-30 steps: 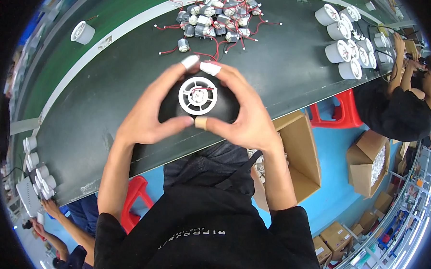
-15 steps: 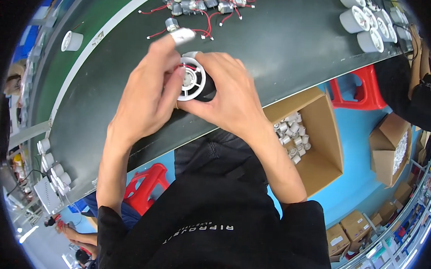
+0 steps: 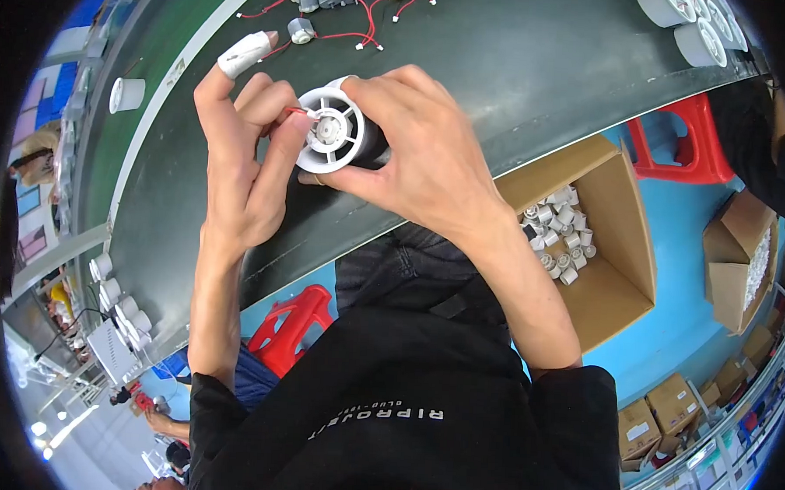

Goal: The person assembles small white cylindrical electronic components by hand, inserting internal parts and managing wiring into a housing at an assembly line.

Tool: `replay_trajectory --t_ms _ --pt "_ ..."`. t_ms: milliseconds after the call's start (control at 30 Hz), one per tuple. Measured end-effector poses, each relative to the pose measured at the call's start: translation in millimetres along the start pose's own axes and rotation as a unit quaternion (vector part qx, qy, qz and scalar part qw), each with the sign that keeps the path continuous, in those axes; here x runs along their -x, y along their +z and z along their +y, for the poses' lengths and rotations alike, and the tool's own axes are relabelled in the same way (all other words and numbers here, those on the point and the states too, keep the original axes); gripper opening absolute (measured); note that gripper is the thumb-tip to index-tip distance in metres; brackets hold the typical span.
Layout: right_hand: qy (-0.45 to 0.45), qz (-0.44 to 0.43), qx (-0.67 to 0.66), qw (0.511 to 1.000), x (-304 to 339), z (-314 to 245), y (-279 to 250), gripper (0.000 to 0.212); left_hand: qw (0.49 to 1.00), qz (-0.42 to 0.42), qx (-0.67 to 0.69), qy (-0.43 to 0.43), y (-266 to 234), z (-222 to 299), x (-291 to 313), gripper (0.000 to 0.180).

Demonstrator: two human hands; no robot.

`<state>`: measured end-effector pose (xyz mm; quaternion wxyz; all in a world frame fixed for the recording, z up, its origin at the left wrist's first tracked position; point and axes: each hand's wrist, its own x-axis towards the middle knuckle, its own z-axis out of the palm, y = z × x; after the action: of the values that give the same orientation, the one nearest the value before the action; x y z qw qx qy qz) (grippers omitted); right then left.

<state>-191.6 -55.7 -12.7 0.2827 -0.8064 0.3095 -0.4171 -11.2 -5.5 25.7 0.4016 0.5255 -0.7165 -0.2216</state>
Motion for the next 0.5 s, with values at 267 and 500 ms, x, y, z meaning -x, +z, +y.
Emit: replay_trajectory --t_ms 267,500 --pt "-0.001 -0.01 0.002 1.0 -1.5 -0.8 0.4 0.064 1.0 -0.021 0.002 -0.002 -2.7 -2.1 0.7 0.061" --pt "0.006 -0.02 0.0 1.0 -2.2 -1.2 -0.5 0.064 0.996 0.018 0.064 -0.056 1.2 3.0 -0.5 0.058"
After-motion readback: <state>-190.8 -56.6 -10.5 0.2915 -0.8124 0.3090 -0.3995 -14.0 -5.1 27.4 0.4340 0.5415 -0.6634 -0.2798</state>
